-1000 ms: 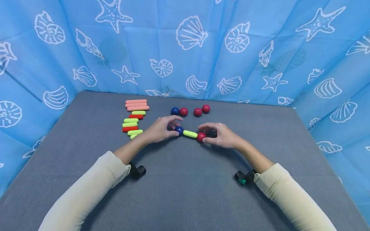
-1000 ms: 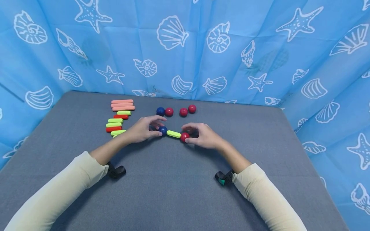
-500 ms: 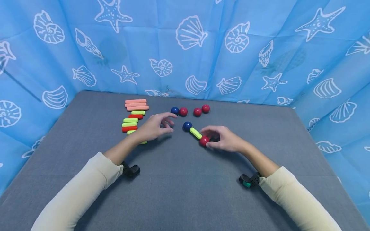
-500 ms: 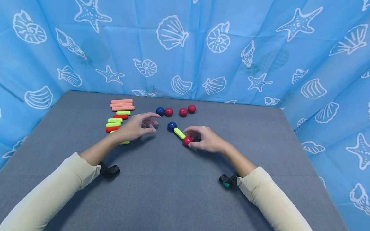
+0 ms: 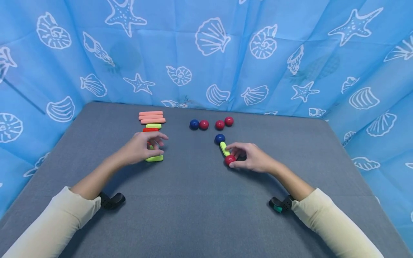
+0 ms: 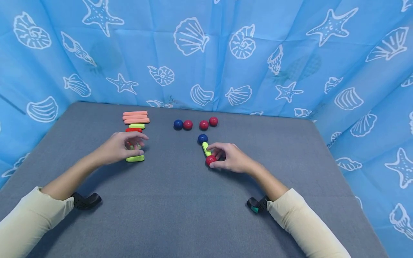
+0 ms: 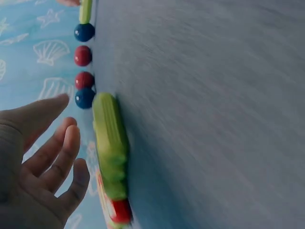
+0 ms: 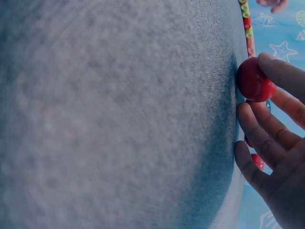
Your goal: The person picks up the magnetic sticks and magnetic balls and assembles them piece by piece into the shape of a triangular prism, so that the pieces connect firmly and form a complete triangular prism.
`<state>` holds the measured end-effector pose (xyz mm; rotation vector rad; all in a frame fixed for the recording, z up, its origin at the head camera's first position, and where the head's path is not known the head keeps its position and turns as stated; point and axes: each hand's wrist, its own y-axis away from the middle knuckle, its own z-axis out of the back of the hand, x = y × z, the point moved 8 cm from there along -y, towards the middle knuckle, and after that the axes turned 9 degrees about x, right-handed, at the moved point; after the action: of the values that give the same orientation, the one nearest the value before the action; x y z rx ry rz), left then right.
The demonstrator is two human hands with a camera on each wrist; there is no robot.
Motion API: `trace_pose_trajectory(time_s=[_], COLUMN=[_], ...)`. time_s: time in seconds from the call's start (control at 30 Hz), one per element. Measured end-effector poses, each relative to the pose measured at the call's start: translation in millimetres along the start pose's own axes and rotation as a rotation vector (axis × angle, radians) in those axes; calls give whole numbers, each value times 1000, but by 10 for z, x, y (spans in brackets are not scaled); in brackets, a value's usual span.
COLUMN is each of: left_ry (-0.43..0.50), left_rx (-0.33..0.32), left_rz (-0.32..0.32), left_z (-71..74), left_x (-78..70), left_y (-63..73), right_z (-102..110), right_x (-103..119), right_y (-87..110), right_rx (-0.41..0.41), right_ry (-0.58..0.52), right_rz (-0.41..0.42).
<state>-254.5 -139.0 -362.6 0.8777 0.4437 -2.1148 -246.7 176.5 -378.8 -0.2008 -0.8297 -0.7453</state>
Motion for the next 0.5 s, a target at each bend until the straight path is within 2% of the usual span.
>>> trace_pose_trajectory(time_s=[0.13,0.3,0.5], left_ry=[-77,-155,-189], left_rx=[38,32,26], left_rz=[7,43,46], left_z=[-18,-7,-32], left_x=[71,139,158], left_y=[182,370,429], right_z=[-8,-13,-20], right_x=[-6,0,0], right_y=[-7,-17,-26], right_rx=[0,-2,7], right_ry=[-9,-8,-3], right_rz=[-7,4,-1])
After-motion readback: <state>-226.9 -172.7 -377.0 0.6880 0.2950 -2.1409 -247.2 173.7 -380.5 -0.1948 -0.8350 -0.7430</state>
